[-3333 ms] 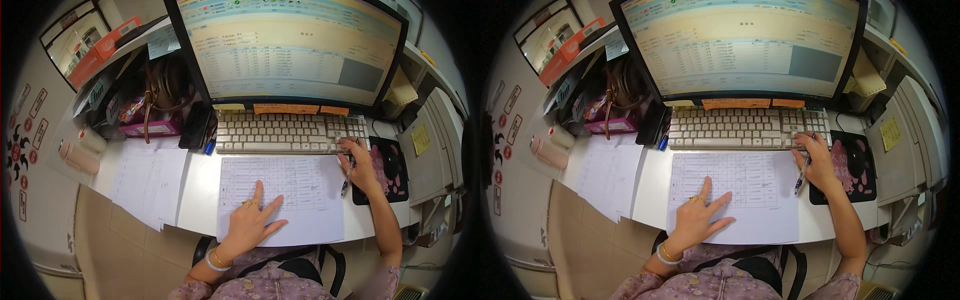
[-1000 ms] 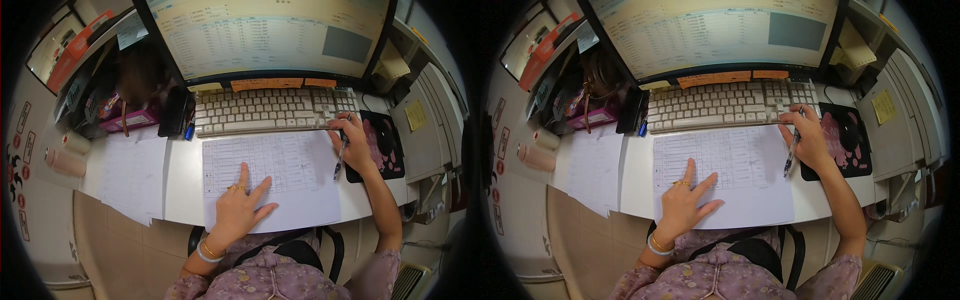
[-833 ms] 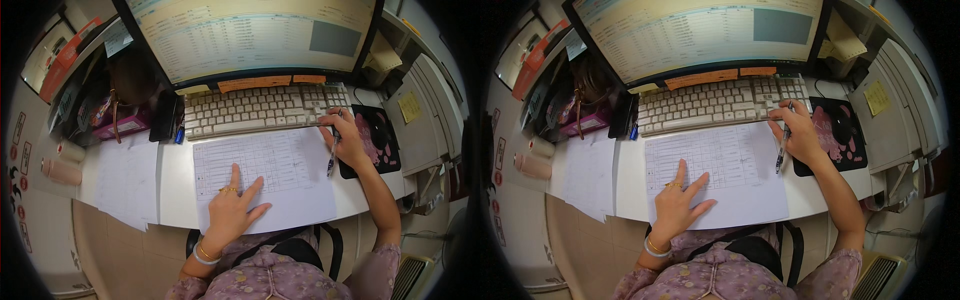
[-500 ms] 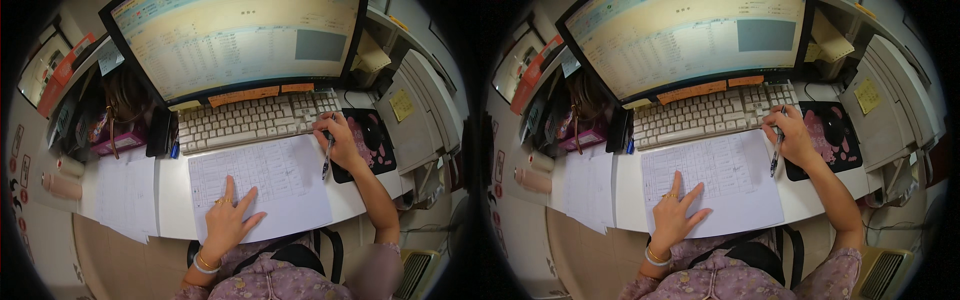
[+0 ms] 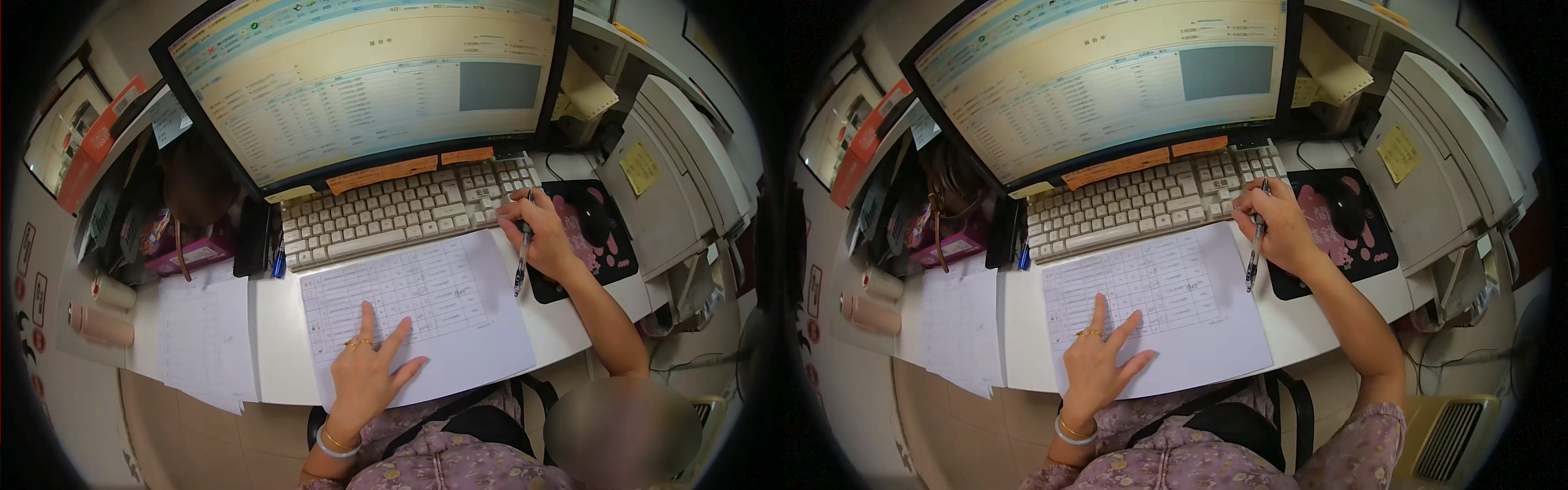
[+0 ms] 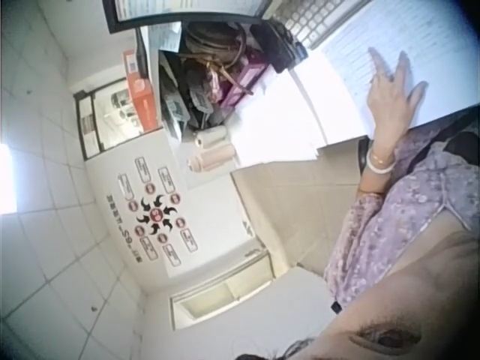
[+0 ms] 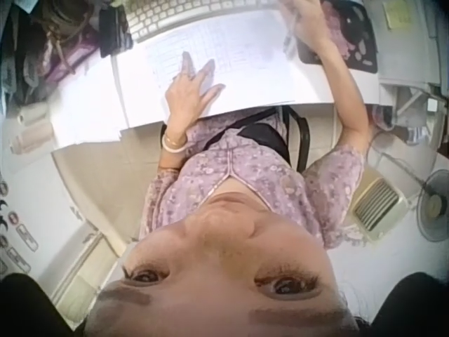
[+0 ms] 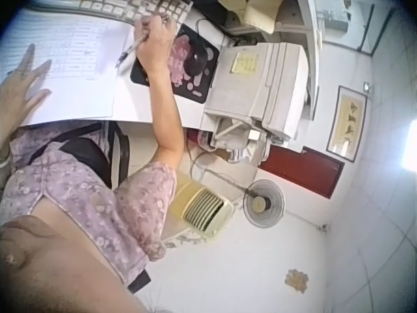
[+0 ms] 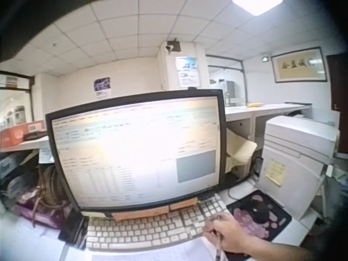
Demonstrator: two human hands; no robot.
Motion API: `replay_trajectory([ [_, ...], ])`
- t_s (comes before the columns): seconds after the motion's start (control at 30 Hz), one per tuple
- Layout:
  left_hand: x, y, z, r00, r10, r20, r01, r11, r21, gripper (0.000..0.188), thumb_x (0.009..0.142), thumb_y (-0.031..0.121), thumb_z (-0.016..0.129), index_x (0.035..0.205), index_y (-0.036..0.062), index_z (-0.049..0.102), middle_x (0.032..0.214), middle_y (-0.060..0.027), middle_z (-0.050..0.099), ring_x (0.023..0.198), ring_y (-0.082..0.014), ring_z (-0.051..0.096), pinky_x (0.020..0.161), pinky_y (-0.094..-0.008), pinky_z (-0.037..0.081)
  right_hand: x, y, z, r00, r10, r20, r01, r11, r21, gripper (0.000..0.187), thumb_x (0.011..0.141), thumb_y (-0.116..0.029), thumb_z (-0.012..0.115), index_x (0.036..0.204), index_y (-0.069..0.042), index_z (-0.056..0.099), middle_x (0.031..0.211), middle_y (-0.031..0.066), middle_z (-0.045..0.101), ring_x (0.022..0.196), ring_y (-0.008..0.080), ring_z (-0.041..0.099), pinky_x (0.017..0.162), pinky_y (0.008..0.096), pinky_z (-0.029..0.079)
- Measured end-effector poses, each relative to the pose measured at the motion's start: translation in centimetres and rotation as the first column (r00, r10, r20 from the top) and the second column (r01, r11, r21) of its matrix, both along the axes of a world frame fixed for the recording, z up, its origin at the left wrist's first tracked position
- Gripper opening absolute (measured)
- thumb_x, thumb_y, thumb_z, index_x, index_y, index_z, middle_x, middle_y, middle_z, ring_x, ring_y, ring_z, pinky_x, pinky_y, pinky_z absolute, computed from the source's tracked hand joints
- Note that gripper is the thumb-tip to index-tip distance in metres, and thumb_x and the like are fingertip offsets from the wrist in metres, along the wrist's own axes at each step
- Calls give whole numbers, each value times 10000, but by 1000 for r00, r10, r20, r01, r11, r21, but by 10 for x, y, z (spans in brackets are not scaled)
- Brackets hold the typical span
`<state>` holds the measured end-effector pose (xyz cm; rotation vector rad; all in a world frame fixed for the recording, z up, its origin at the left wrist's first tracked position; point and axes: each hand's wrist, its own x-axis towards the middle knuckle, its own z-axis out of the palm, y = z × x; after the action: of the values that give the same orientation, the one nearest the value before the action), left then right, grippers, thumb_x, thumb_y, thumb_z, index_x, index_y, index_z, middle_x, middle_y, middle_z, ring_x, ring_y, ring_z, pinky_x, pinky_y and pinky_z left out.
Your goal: The recorder checks information on a computer screen and writes data onto a paper form.
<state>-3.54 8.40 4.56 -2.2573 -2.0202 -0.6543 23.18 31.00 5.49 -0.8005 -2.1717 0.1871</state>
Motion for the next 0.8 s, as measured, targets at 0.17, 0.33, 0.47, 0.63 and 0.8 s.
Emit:
replay_trajectory([
  [0.17, 2, 0, 2, 1000, 13, -4, -13, 999, -32, 577, 773, 487, 809, 1277, 228, 703, 1414, -346, 506, 747, -283, 677, 653, -319, 541, 8, 8, -1, 987, -129, -99, 126, 991, -44, 139, 859, -77, 731, 903, -30, 608, 952, 112, 665, 991, 349, 586, 855, 426, 470],
  [0.33, 2, 3, -1, 999, -11, -37, 12, 1000, 10, 576, 770, 508, 803, 1266, 232, 704, 1412, -366, 493, 739, -268, 675, 622, -306, 537, 18, 14, 2, 973, -181, -141, 170, 981, -89, 132, 925, -116, 663, 965, -20, 584, 968, 134, 641, 958, 335, 563, 822, 410, 467],
  [0.47, 4, -2, 6, 996, 81, 25, -78, 990, -115, 597, 727, 433, 843, 1269, 222, 708, 1477, -311, 464, 811, -321, 679, 694, -350, 542, 12, 20, -2, 965, -185, -185, 169, 981, -96, 122, 924, -114, 660, 947, -27, 577, 929, 130, 628, 937, 352, 568, 818, 414, 461],
  [0.63, 3, 0, 2, 998, 45, 42, -41, 995, -87, 596, 728, 419, 846, 1270, 213, 708, 1484, -311, 456, 821, -323, 675, 705, -352, 539, 12, 21, -4, 982, -138, -126, 133, 990, -48, 123, 910, -115, 675, 935, -43, 578, 922, 120, 653, 944, 362, 576, 837, 435, 457],
  [0.8, 4, -1, 4, 998, 41, 43, -37, 996, -86, 595, 739, 409, 843, 1281, 210, 700, 1482, -310, 459, 824, -324, 671, 710, -351, 535, 9, 24, -9, 986, -155, -67, 159, 985, 70, 128, 899, -121, 686, 950, -56, 588, 956, 113, 677, 1059, 374, 567, 920, 465, 438],
])
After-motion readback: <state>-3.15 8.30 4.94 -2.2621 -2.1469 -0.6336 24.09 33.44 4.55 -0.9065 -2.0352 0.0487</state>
